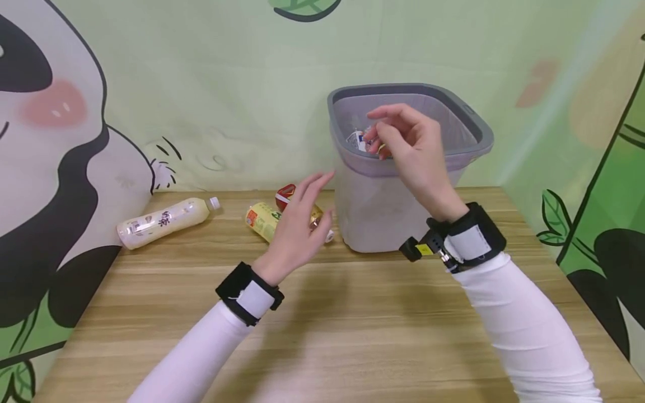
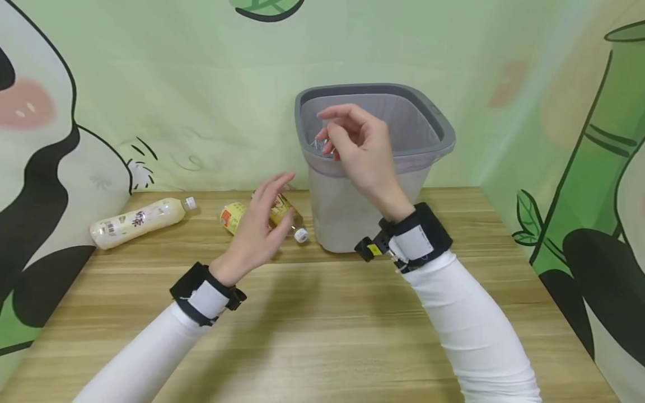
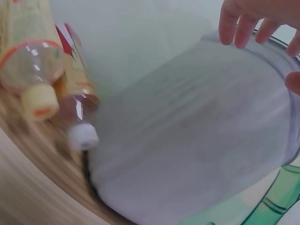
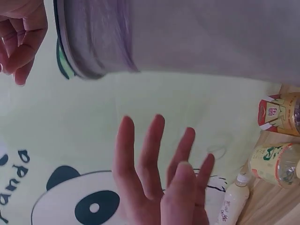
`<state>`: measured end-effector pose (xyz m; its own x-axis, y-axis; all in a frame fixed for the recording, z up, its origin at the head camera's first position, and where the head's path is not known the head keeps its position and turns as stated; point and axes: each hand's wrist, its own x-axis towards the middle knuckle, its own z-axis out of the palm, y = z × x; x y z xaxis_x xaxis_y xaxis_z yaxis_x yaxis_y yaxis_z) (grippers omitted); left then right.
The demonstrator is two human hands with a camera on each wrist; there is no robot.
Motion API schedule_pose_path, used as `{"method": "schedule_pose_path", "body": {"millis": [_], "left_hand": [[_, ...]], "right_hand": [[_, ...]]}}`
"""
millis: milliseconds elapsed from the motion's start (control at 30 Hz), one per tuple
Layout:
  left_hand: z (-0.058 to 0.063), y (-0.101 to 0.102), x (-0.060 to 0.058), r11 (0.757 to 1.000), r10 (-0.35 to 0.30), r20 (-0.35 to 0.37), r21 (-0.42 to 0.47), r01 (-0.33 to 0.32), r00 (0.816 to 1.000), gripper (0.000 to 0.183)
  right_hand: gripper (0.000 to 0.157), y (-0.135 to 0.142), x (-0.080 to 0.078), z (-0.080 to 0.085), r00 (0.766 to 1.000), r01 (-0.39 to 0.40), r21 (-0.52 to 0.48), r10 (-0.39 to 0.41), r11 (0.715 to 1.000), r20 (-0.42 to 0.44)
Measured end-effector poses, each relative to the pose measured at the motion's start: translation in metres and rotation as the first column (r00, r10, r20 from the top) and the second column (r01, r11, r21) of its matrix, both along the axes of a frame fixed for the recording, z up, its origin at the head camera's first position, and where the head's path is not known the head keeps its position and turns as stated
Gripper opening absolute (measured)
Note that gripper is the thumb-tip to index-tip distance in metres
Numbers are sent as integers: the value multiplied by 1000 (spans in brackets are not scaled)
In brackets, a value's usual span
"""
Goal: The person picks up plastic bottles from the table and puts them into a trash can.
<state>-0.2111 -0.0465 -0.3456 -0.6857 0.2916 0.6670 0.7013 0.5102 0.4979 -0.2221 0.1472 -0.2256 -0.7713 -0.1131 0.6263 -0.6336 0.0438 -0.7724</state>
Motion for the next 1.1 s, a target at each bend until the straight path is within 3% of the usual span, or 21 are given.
{"method": "schedule_pose_path", "body": {"millis": [167, 233, 333, 467, 567, 667, 867, 1100], "left_hand": [[-8, -13, 3, 994, 46, -79, -97, -54, 996, 53], [-12, -18, 3, 987, 58, -95, -142, -71, 994, 51], [-18, -27, 4, 972, 70, -122, -213, -95, 990, 49], [-26, -39, 4, 937, 83, -148, -326, -128, 985, 50], [-32, -47, 3, 902, 95, -145, -405, -147, 985, 52], [-40, -55, 2, 875, 111, -117, -459, -153, 987, 53], [-51, -69, -1, 840, 137, -71, -520, -154, 988, 53], [-57, -86, -4, 805, 179, -53, -566, -177, 982, 54]], "right_hand": [[16, -12, 18, -21, 996, -48, 45, 51, 998, -77], [15, -16, 24, -32, 994, -78, 47, 81, 996, -69], [15, -22, 29, -50, 994, -105, 75, 108, 992, -28], [17, -26, 29, -75, 991, -110, 153, 97, 982, 92], [20, -28, 26, -92, 985, -79, 237, 39, 968, 168], [24, -30, 22, -107, 982, -37, 327, -27, 944, 188], [29, -34, 15, -131, 986, -3, 414, -68, 910, 155], [35, -44, 14, -145, 993, 71, 507, -109, 859, 45]]}}
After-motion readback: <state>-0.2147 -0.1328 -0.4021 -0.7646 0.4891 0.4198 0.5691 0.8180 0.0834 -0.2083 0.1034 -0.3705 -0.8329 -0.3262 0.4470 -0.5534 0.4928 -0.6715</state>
